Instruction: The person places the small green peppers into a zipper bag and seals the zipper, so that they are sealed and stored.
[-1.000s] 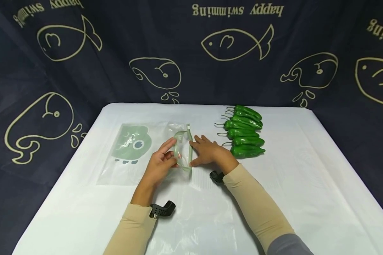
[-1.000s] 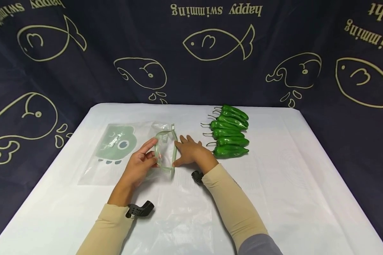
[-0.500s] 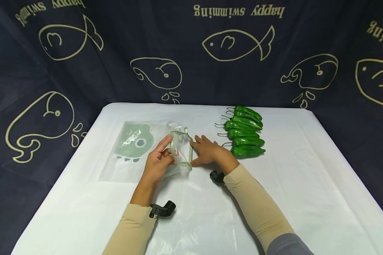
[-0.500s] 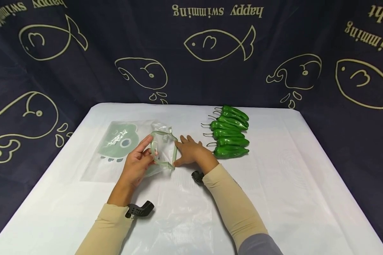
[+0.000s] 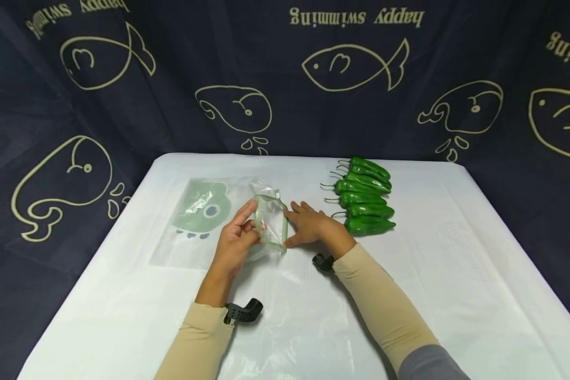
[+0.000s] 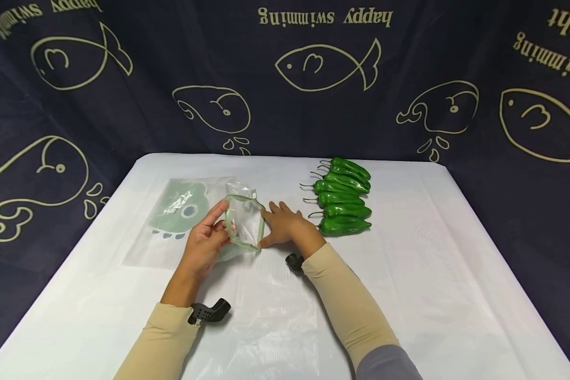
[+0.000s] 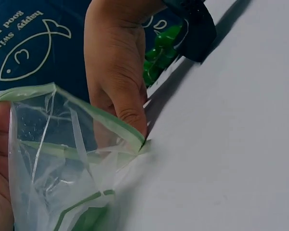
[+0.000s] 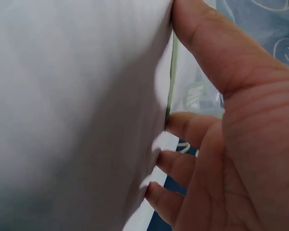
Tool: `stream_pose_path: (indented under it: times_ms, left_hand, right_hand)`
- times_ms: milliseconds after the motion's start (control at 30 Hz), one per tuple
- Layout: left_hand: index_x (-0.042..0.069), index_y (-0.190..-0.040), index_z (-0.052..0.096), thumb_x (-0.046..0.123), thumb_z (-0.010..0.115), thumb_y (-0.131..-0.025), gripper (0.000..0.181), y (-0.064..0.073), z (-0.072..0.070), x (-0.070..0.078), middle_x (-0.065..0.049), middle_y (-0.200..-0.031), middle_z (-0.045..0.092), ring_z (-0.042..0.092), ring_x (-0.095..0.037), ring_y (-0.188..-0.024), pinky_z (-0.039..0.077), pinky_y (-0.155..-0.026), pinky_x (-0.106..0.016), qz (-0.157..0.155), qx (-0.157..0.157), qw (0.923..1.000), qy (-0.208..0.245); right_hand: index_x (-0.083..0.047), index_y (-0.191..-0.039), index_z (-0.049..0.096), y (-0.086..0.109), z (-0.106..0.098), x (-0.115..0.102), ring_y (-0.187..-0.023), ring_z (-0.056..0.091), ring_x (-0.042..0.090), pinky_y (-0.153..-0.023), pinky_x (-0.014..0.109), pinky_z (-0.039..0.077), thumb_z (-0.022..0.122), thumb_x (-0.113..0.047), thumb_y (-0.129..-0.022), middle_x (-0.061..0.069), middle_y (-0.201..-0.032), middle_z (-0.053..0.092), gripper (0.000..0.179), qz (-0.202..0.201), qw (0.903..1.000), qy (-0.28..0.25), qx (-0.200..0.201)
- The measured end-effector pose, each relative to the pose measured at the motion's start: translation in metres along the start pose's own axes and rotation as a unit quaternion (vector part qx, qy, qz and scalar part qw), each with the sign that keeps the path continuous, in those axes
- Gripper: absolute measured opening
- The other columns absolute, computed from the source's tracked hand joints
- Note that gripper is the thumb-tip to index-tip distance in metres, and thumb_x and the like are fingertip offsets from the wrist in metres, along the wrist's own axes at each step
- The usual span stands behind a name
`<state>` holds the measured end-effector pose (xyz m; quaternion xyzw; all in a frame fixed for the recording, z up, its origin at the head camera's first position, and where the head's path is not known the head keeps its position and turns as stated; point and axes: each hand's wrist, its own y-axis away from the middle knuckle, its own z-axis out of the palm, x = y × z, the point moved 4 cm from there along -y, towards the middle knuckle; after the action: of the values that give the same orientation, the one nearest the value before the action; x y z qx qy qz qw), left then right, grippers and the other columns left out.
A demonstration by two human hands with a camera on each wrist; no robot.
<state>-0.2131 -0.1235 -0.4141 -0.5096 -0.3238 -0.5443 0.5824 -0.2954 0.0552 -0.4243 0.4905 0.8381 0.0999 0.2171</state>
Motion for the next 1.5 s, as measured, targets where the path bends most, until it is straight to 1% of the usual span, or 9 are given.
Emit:
stream_pose_path:
  times_ms: [200, 300, 400, 500, 667, 767, 1033, 1300, 1500]
  left_hand:
    - [-0.002, -0.151, 0.036, -0.017, 0.047, -0.088, 0.066, -0.002, 0.000, -0.007, -0.001, -0.158, 0.028, 0.059, -0.010, -0.098, 0.055, -0.068, -0.019, -0.018, -0.006, 0.9995, -0.025]
    - [-0.001, -0.151, 0.038, -0.018, 0.048, -0.087, 0.067, -0.002, -0.001, -0.009, 0.000, -0.157, 0.030, 0.060, -0.009, -0.095, 0.056, -0.067, -0.021, -0.027, -0.001, 0.9991, -0.032]
    - [0.000, -0.151, 0.039, -0.018, 0.048, -0.087, 0.067, -0.002, -0.001, -0.011, 0.001, -0.156, 0.031, 0.060, -0.010, -0.094, 0.056, -0.066, -0.022, -0.032, 0.002, 0.9988, -0.036]
    - [0.000, -0.150, 0.039, -0.017, 0.048, -0.087, 0.066, -0.002, -0.002, -0.013, 0.002, -0.156, 0.031, 0.059, -0.010, -0.093, 0.055, -0.065, -0.021, -0.035, 0.006, 0.9987, -0.037]
    - [0.001, -0.151, 0.040, -0.016, 0.049, -0.088, 0.066, -0.003, 0.000, -0.015, 0.002, -0.156, 0.032, 0.059, -0.009, -0.092, 0.055, -0.064, -0.020, -0.042, 0.008, 0.9981, -0.043]
    - [0.002, -0.150, 0.040, -0.016, 0.049, -0.087, 0.066, -0.003, 0.000, -0.015, 0.003, -0.155, 0.033, 0.059, -0.009, -0.091, 0.055, -0.064, -0.021, -0.045, 0.010, 0.9980, -0.043]
    - [0.002, -0.151, 0.040, -0.017, 0.048, -0.088, 0.066, -0.003, 0.000, -0.014, 0.003, -0.155, 0.033, 0.060, -0.009, -0.091, 0.055, -0.064, -0.022, -0.051, 0.015, 0.9982, -0.028]
    - [0.001, -0.150, 0.040, -0.015, 0.050, -0.087, 0.065, -0.002, 0.000, -0.014, 0.003, -0.155, 0.034, 0.061, -0.009, -0.090, 0.055, -0.063, -0.022, -0.051, 0.015, 0.9981, -0.030]
    - [0.002, -0.150, 0.041, -0.014, 0.051, -0.087, 0.066, -0.001, -0.001, -0.012, 0.003, -0.155, 0.033, 0.061, -0.009, -0.089, 0.055, -0.063, -0.022, -0.049, 0.014, 0.9981, -0.033]
  right_hand:
    - [-0.016, -0.160, 0.022, 0.003, -0.001, 0.001, -0.150, 0.004, 0.034, -0.117, 0.060, 0.017, 0.070, -0.058, -0.085, 0.013, -0.165, 0.009, 0.098, -0.021, 0.9997, 0.009, 0.010]
    - [-0.014, -0.158, 0.027, 0.006, -0.003, 0.001, -0.149, 0.011, 0.035, -0.119, 0.054, 0.020, 0.073, -0.052, -0.085, 0.017, -0.163, 0.015, 0.095, -0.047, 0.9985, -0.007, 0.030]
    - [-0.012, -0.156, 0.033, 0.013, -0.009, 0.003, -0.147, 0.020, 0.034, -0.118, 0.048, 0.024, 0.075, -0.046, -0.086, 0.017, -0.161, 0.022, 0.089, -0.077, 0.9948, -0.027, 0.061]
    - [-0.011, -0.154, 0.039, 0.027, -0.017, 0.010, -0.144, 0.028, 0.034, -0.116, 0.048, 0.029, 0.075, -0.040, -0.088, 0.017, -0.159, 0.028, 0.081, -0.109, 0.9885, -0.037, 0.098]
    - [-0.007, -0.148, 0.048, 0.059, -0.027, 0.034, -0.140, 0.036, 0.036, -0.112, 0.051, 0.035, 0.075, -0.033, -0.089, 0.018, -0.153, 0.039, 0.070, -0.147, 0.9758, 0.001, 0.162]
    - [-0.004, -0.144, 0.051, 0.077, -0.030, 0.049, -0.138, 0.038, 0.038, -0.110, 0.053, 0.037, 0.076, -0.030, -0.089, 0.020, -0.151, 0.042, 0.066, -0.153, 0.9704, 0.026, 0.185]
    - [-0.003, -0.139, 0.056, 0.110, -0.028, 0.083, -0.133, 0.044, 0.040, -0.103, 0.055, 0.043, 0.078, -0.025, -0.087, 0.021, -0.146, 0.047, 0.060, -0.153, 0.9650, 0.052, 0.207]
    - [0.000, -0.132, 0.061, 0.126, -0.024, 0.105, -0.128, 0.047, 0.041, -0.103, 0.056, 0.042, 0.077, -0.016, -0.087, 0.020, -0.138, 0.054, 0.050, -0.172, 0.9611, 0.033, 0.214]
    - [0.001, -0.130, 0.062, 0.133, -0.021, 0.118, -0.125, 0.050, 0.041, -0.102, 0.056, 0.043, 0.077, -0.014, -0.087, 0.020, -0.133, 0.058, 0.048, -0.155, 0.9639, 0.029, 0.215]
